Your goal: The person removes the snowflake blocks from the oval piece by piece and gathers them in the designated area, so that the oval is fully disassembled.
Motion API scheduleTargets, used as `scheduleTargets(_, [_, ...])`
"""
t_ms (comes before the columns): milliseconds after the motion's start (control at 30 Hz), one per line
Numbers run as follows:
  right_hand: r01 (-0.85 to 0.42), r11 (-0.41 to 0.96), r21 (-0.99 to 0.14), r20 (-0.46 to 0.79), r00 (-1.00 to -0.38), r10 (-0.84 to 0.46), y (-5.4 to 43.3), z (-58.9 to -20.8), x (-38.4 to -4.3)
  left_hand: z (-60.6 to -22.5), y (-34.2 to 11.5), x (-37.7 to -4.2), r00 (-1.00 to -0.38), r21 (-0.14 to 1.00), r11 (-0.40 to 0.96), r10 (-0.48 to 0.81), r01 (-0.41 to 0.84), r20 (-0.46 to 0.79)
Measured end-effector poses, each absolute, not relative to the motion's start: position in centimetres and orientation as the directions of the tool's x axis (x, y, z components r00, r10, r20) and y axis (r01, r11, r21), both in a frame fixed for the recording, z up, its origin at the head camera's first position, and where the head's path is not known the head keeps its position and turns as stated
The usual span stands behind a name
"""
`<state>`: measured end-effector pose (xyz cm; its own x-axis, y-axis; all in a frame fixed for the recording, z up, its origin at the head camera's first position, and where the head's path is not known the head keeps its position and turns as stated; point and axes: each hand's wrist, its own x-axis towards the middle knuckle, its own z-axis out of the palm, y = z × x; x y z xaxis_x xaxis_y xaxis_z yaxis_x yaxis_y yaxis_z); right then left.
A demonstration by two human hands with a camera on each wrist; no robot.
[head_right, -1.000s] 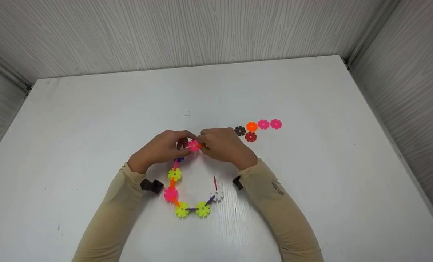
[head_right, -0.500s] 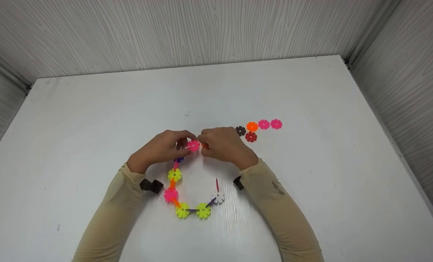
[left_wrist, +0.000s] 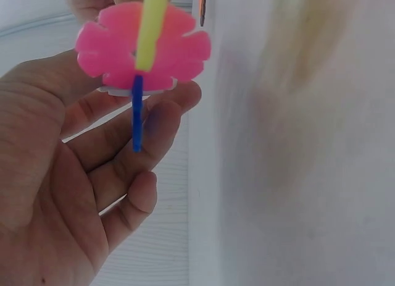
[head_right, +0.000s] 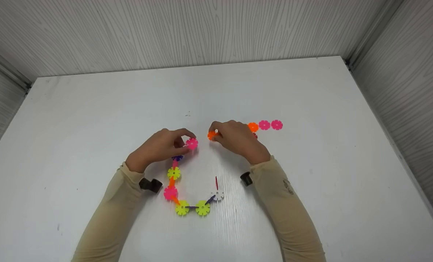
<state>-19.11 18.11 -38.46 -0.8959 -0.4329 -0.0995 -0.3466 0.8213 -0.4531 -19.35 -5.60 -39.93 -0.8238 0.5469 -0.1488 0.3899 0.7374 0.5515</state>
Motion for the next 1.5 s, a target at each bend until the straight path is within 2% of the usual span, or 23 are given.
scheduleTargets(167, [-0.308,0.815,-0.490,-0.133,-0.898,-0.419,18.8,-38.0,-19.2,-40.0,-5.6,-19.4,-0.824,0.550,0.745,0.541,0.378,-0.167])
scheduleTargets(533, [-0.315,0.785,-0.534,-0.104,-0.897,-0.431,20.5,-37.5,-19.7,-40.0,-5.7,-19.4,-0.815,0.552,0.748,0.546,0.368,-0.196])
scheduleTargets(900, [-0.173,0.777,-0.605,-0.237,-0.893,-0.383,23.2,-36.8,-20.2,-40.0,-5.8,-19.4,-0.811,0.550,0.749,0.549,0.369,-0.202])
scheduleTargets(1267, [-0.135,0.807,-0.575,-0.321,-0.870,-0.374,25.7,-37.0,-20.7,-40.1,-5.8,-19.3,-0.811,0.546,0.751,0.548,0.371,-0.203])
scheduleTargets(1500, [-0.045,0.822,-0.568,-0.398,-0.859,-0.322,27.6,-37.4,-21.1,-40.1,-5.8,-19.3,-0.814,0.535,0.760,0.542,0.369,-0.208])
